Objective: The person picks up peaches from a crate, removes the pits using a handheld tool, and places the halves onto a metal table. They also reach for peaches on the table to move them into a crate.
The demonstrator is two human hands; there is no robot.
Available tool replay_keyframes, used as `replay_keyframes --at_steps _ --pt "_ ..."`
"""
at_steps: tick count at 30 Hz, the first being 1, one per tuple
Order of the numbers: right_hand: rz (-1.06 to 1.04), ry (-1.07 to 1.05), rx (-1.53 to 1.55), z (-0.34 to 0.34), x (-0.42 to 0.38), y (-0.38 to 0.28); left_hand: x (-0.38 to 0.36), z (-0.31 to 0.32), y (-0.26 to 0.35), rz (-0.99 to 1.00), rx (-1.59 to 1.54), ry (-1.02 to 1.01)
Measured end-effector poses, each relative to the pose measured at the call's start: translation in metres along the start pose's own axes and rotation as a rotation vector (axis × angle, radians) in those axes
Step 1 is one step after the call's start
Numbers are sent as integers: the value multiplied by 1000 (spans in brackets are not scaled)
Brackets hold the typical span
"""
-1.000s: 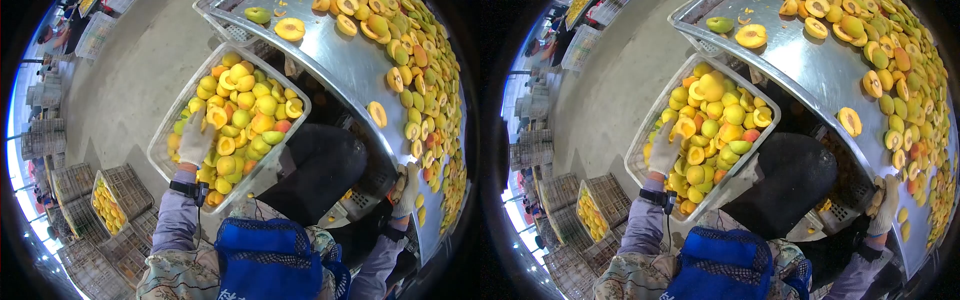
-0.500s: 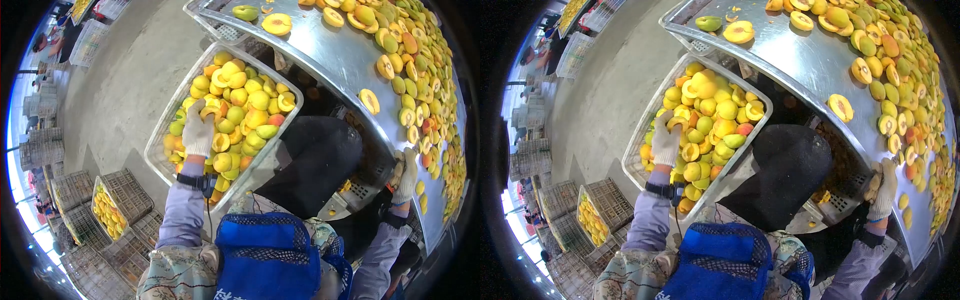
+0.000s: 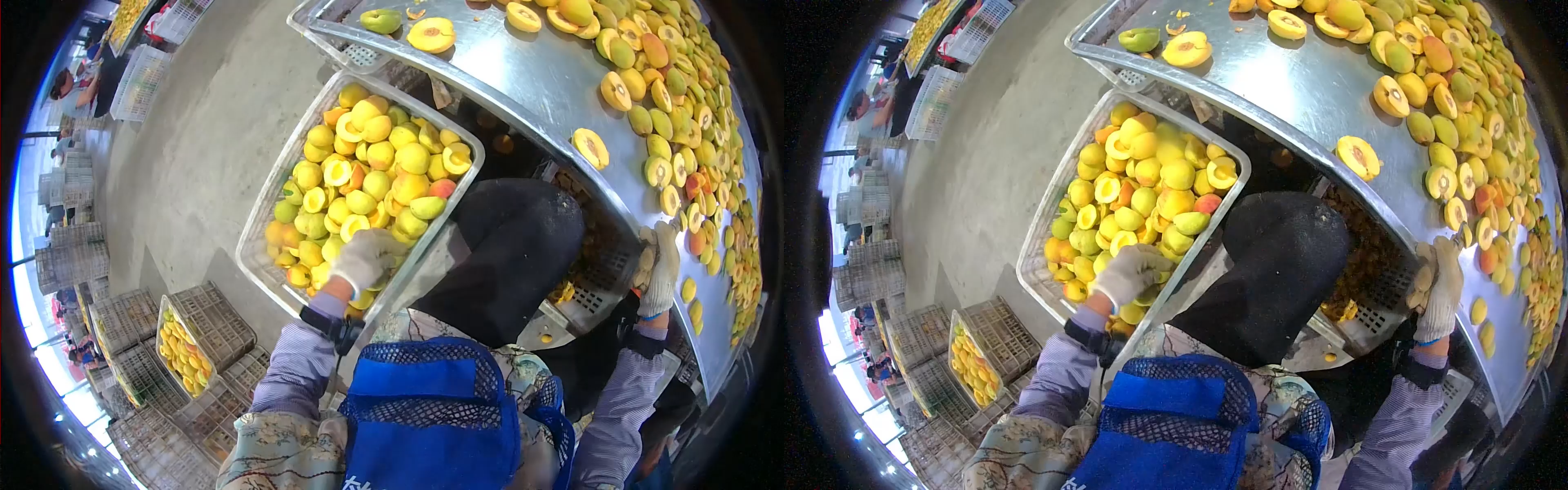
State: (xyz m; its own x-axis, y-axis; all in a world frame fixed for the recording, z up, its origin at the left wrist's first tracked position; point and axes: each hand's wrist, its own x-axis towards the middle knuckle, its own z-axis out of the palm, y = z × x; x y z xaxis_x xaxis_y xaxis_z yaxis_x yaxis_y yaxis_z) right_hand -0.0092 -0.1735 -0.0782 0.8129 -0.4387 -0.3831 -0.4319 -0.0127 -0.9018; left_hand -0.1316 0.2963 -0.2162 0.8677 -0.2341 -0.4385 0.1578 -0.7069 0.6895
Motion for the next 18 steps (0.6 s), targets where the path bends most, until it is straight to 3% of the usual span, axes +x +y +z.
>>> replay_keyframes --at_steps 1,3,5,6,7,9,10,11,13,15,17,18 --pt "17 8 -35 1 1 -3 9 -16 19 7 8 8" --pt "41 34 -73 -1 -1 -3 27 -40 82 -92 188 322" --pt "-13 26 -56 0 0 -1 49 -25 100 295 372 484" --pt "-19 34 -41 -2 7 6 56 -21 103 296 357 356" --pt "-22 36 -38 -6 10 11 59 -23 104 300 359 358" --pt "-14 2 -51 -10 13 12 69 -32 111 -45 173 112" --pt "-3 8 -58 -12 7 10 65 -28 103 -138 -22 226" --pt "27 -7 -85 -11 3 4 58 -27 89 -144 -22 221" --pt "55 -37 -104 -6 5 1 32 -33 62 -98 -635 342" --pt "56 -8 -48 -8 9 6 -6 -43 49 -196 -874 350" --pt "124 -75 -101 -1 -4 -4 -45 -45 40 -323 -952 388" --pt "75 -4 -87 2 -2 -1 -62 -43 34 -386 -907 382"
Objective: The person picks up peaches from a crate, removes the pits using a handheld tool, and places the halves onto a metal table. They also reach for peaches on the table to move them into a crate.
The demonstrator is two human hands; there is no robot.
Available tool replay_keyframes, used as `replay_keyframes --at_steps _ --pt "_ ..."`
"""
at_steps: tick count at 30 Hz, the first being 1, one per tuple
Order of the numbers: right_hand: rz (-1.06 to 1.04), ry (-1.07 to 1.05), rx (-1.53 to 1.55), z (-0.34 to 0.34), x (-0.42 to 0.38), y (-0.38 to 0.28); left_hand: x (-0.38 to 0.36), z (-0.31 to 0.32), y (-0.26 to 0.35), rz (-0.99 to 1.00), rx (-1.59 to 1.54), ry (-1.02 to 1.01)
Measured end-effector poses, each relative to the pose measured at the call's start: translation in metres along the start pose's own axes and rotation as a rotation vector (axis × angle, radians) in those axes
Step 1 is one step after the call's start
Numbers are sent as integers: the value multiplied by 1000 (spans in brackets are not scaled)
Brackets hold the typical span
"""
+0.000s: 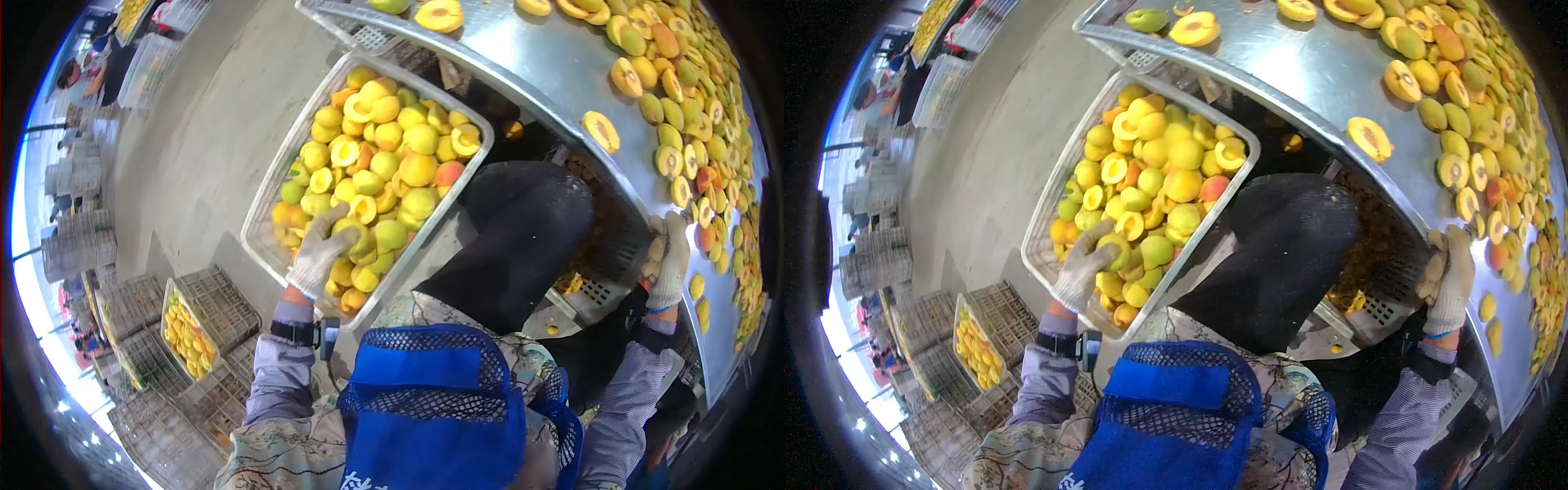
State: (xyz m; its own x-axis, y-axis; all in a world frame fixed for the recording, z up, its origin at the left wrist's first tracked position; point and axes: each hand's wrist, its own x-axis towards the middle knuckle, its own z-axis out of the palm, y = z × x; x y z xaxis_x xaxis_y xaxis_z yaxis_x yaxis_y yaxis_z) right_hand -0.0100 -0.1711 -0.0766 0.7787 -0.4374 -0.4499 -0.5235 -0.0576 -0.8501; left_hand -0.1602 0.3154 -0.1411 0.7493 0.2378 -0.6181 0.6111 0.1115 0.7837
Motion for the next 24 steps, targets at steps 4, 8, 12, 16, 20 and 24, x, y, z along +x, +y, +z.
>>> replay_keyframes --at_steps 4,8,12,16,20,24 --pt "-36 34 99 -8 18 11 -30 -24 -66 -91 3 14" --pt "21 -50 50 -2 1 -3 -50 -20 -118 163 1122 273" --pt "57 -87 59 -9 4 -4 -34 -32 -92 -99 1032 48" --pt "-53 -41 104 -19 24 15 -26 19 -54 215 898 253" --pt "-29 -58 125 -15 21 10 -7 23 -62 326 894 239" --pt "-29 -83 126 -23 27 15 -29 -15 -49 115 768 313"
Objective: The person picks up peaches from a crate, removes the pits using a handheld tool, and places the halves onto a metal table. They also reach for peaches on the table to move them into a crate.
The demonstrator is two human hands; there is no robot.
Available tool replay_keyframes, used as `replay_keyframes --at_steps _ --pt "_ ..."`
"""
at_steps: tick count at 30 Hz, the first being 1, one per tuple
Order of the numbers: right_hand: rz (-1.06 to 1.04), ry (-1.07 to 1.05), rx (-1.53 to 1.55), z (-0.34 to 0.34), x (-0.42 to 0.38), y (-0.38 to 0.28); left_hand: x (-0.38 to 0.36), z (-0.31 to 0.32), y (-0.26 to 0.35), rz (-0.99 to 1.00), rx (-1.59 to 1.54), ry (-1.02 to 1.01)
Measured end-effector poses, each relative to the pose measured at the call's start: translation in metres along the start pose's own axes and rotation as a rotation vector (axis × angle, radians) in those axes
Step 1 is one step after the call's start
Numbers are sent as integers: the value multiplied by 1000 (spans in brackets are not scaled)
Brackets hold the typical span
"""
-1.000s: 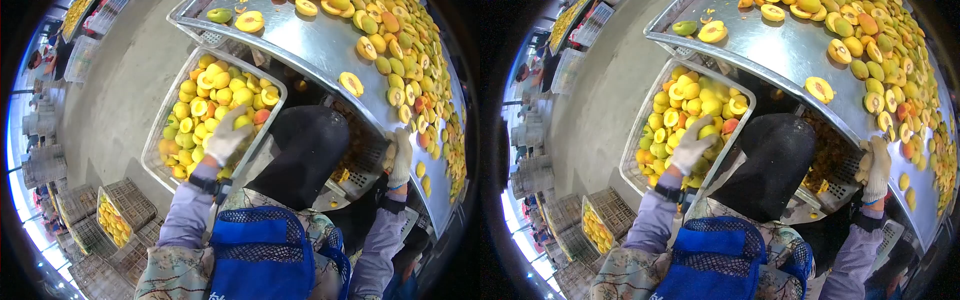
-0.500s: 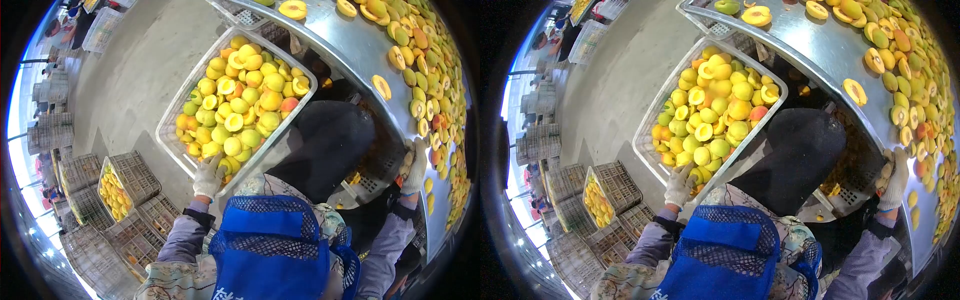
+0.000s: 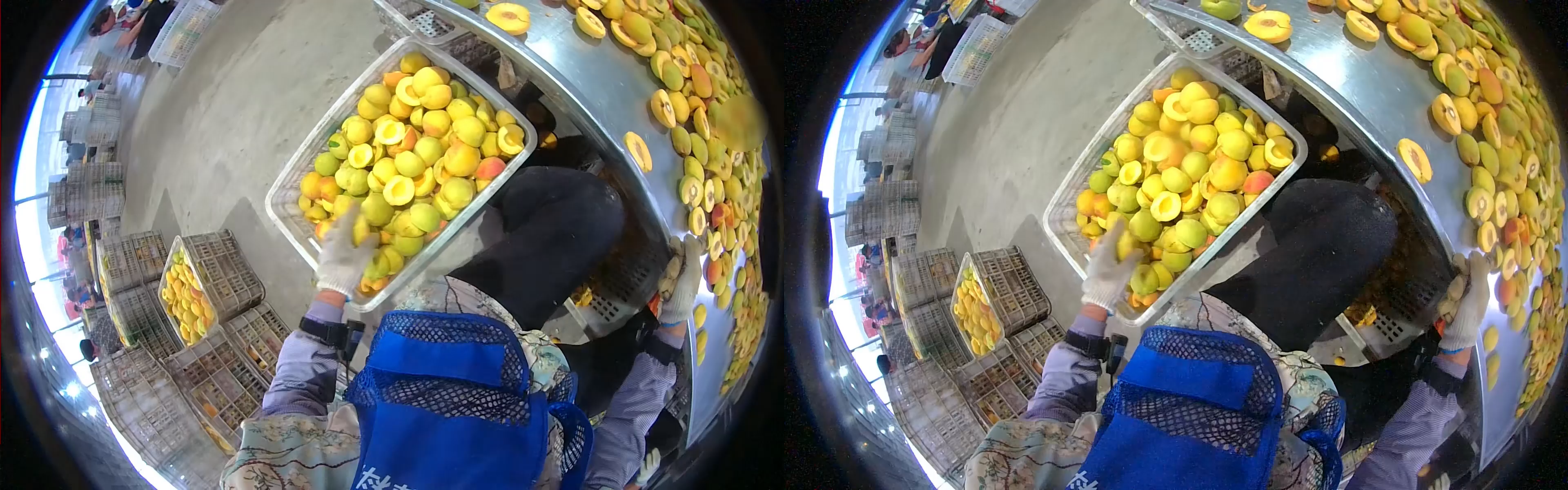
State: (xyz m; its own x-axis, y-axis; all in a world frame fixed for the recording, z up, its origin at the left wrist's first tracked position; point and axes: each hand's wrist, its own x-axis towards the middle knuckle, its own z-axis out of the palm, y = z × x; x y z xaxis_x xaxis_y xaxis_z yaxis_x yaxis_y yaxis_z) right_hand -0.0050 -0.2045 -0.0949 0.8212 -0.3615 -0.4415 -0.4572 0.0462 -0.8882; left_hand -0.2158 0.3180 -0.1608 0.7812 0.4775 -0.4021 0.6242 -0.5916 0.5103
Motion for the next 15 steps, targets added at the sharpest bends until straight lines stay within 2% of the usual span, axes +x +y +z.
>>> replay_keyframes --at_steps 1,4,5,7,8,11,12,14,15 --pt "2 -5 3 5 -4 -3 -1 -9 -12 -74 111 79" --pt "48 -101 -40 9 -13 -7 13 14 -98 -9 173 180" --pt "7 -45 -3 6 -4 0 15 21 -101 -5 171 177" --pt "-37 16 33 18 -10 -5 19 37 -99 -65 402 51" --pt "-22 42 -12 24 -18 -9 20 46 -101 -71 545 85" --pt "17 50 -73 26 -24 -13 24 45 -109 -63 457 76" --pt "32 38 -76 24 -22 -14 26 37 -100 -60 456 92" --pt "19 22 -47 22 -21 -11 29 10 -65 -159 474 -60" --pt "12 7 -33 22 -20 -10 31 4 -46 -147 469 -38"
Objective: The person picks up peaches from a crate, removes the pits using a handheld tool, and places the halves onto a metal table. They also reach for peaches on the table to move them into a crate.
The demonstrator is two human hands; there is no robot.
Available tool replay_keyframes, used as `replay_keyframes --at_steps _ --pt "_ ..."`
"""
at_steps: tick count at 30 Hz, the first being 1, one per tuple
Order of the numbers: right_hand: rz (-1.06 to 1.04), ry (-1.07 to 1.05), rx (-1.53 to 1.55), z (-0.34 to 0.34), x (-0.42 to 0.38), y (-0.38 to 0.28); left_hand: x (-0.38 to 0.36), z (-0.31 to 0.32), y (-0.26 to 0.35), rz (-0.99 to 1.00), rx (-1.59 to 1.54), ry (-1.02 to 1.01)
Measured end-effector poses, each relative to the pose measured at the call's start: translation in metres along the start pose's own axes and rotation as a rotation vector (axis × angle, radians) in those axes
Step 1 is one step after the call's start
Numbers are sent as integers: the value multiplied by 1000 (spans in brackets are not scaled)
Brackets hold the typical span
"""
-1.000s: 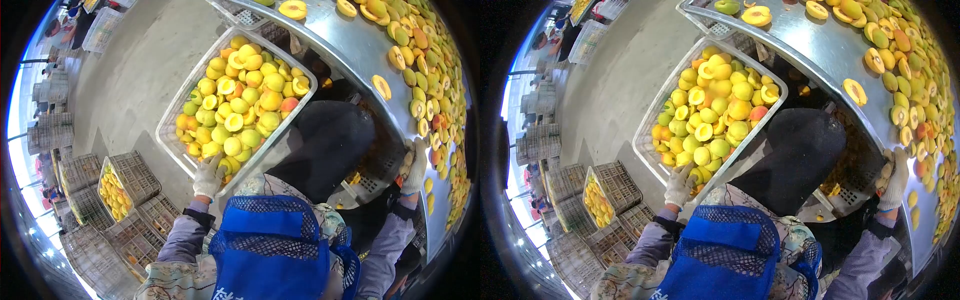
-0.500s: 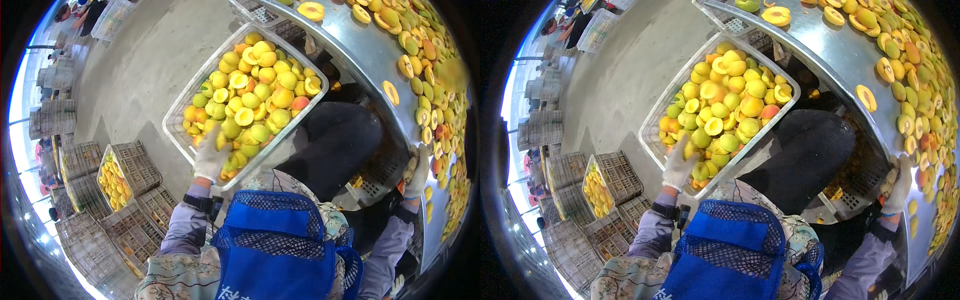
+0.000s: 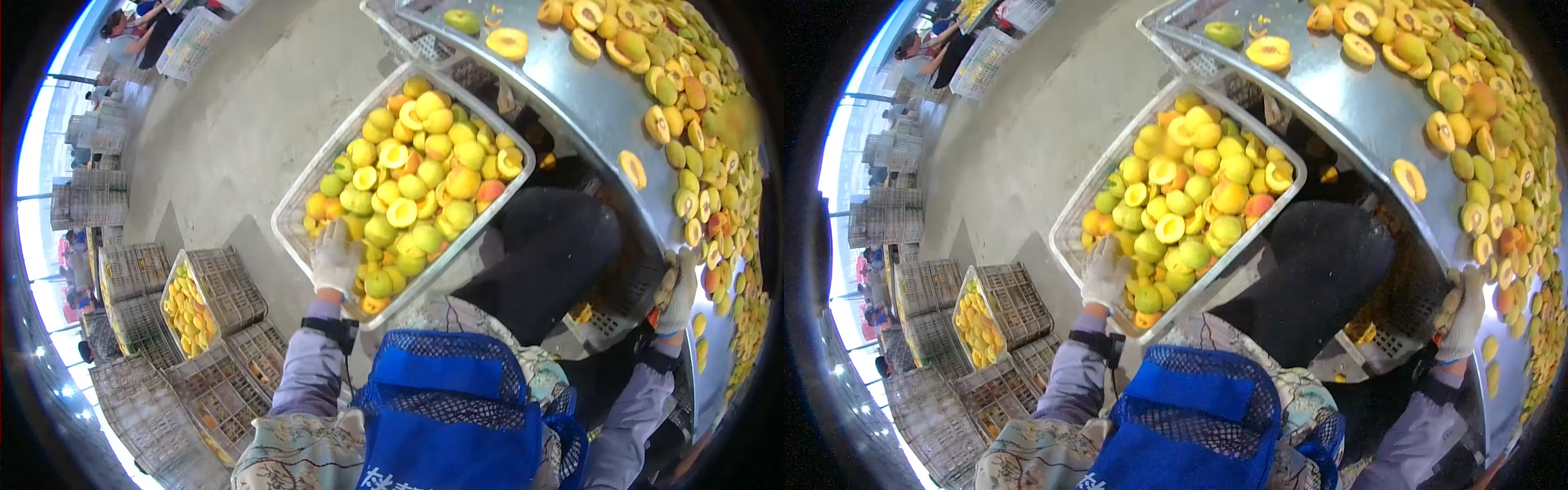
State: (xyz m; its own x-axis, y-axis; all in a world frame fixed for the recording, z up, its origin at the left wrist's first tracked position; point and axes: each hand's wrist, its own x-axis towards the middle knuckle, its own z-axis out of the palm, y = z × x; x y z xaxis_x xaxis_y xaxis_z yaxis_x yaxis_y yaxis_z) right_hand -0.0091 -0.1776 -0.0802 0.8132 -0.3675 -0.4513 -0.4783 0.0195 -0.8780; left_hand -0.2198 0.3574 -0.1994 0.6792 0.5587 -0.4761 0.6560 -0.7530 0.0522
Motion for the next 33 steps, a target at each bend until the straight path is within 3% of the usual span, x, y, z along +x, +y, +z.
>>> replay_keyframes --at_steps 2,4,7,9,10,12,14,16,17,18,20,22,24,26,31,33 --pt "16 21 19 2 -2 -2 -2 -18 40 180 -208 42" --pt "-6 40 36 5 -2 1 13 27 51 363 34 140" --pt "-135 25 76 0 11 16 6 13 60 310 -76 165" --pt "-23 35 30 9 -6 -4 -6 -8 59 289 -252 96" --pt "-205 30 168 -14 38 38 -9 -16 56 273 -383 61" --pt "-122 4 138 8 -6 3 -18 -21 40 226 -427 155" --pt "-160 3 165 -4 20 23 -19 -16 21 168 -468 231" --pt "-188 4 187 -2 31 30 -12 -4 3 -84 -440 519" --pt "-204 43 216 0 31 30 -7 3 -9 -124 -389 521" --pt "-219 86 247 1 31 30 -4 12 -19 -121 -391 527" --pt "-178 21 152 -9 20 21 4 30 -30 26 -84 267" --pt "31 63 92 3 1 4 9 40 -30 38 -90 317" --pt "3 68 102 14 -9 -1 11 53 -34 40 -94 332" --pt "-7 79 78 14 -10 -4 25 61 -40 89 -88 492" --pt "-44 50 76 5 3 6 53 45 -51 155 -130 458" --pt "-18 38 55 10 -7 -1 32 45 -48 172 -160 416"
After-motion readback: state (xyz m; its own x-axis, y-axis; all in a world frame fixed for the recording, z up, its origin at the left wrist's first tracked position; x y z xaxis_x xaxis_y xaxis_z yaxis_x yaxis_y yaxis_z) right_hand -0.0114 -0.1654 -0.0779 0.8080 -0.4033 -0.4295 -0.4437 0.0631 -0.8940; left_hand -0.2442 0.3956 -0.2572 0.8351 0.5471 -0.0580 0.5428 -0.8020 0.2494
